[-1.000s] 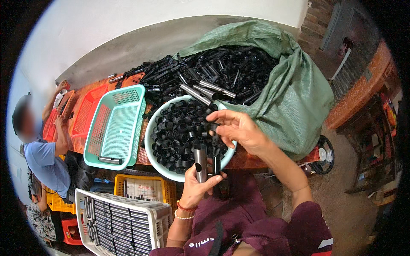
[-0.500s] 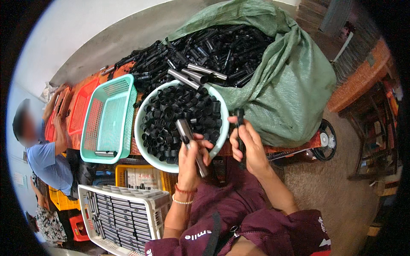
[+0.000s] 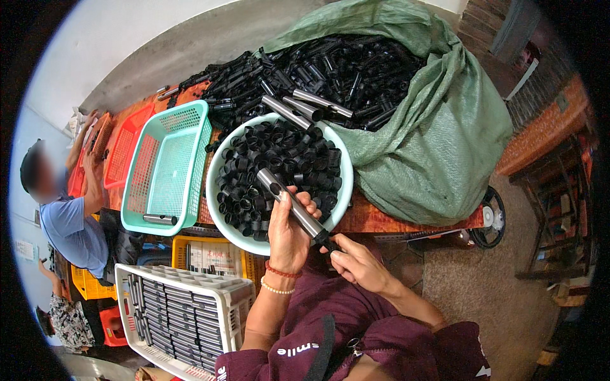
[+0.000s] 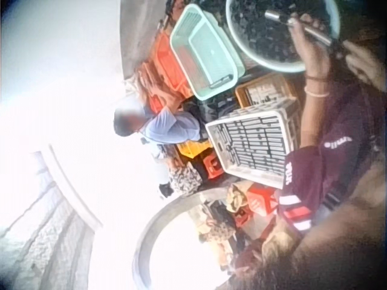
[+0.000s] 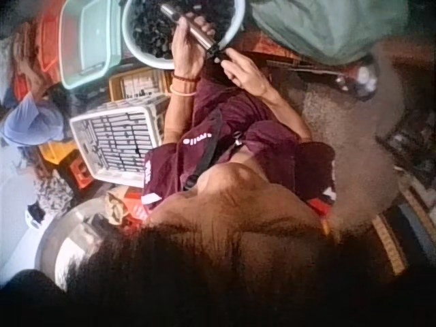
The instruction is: The person repeatedly picks up metal rods and black plastic caps, fits the caps onto the rods, and places the assembled units into a green basket. The person works at a table with multiple baskets and a large sack of parts, while another person works nearby.
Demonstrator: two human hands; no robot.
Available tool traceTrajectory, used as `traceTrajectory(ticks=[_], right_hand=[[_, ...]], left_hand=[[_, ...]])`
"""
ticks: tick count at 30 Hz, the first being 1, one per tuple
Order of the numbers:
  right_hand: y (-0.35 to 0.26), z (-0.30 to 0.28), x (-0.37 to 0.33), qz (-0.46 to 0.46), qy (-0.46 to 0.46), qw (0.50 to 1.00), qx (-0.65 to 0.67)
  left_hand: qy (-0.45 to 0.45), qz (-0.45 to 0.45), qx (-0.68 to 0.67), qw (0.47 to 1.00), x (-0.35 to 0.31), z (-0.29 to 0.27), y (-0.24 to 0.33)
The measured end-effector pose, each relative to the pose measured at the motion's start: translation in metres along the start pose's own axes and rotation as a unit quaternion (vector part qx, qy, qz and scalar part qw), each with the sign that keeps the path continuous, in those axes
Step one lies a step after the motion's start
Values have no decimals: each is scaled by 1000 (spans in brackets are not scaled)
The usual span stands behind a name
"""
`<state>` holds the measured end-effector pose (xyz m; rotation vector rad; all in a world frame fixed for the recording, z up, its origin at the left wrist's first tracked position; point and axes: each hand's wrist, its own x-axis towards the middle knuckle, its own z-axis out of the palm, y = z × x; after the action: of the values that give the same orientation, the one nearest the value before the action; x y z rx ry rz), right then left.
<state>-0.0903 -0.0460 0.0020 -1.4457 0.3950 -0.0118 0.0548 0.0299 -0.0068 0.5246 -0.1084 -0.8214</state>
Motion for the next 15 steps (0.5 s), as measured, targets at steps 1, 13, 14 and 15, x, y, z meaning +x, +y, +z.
traceTrajectory(ticks=[1, 13, 14, 15], right_hand=[[1, 1, 0, 1, 0, 1000, 6], [-6, 11, -3, 28, 9, 997, 77], [-3, 11, -3, 41, 0, 994, 103], [0, 9, -3, 55, -8, 990, 129]], left_hand=[[-2, 5, 4, 1000, 0, 0, 0], [-61, 26, 71, 995, -15, 7, -4], [-70, 11, 90, 993, -18, 7, -4], [-78, -4, 109, 991, -20, 7, -5]])
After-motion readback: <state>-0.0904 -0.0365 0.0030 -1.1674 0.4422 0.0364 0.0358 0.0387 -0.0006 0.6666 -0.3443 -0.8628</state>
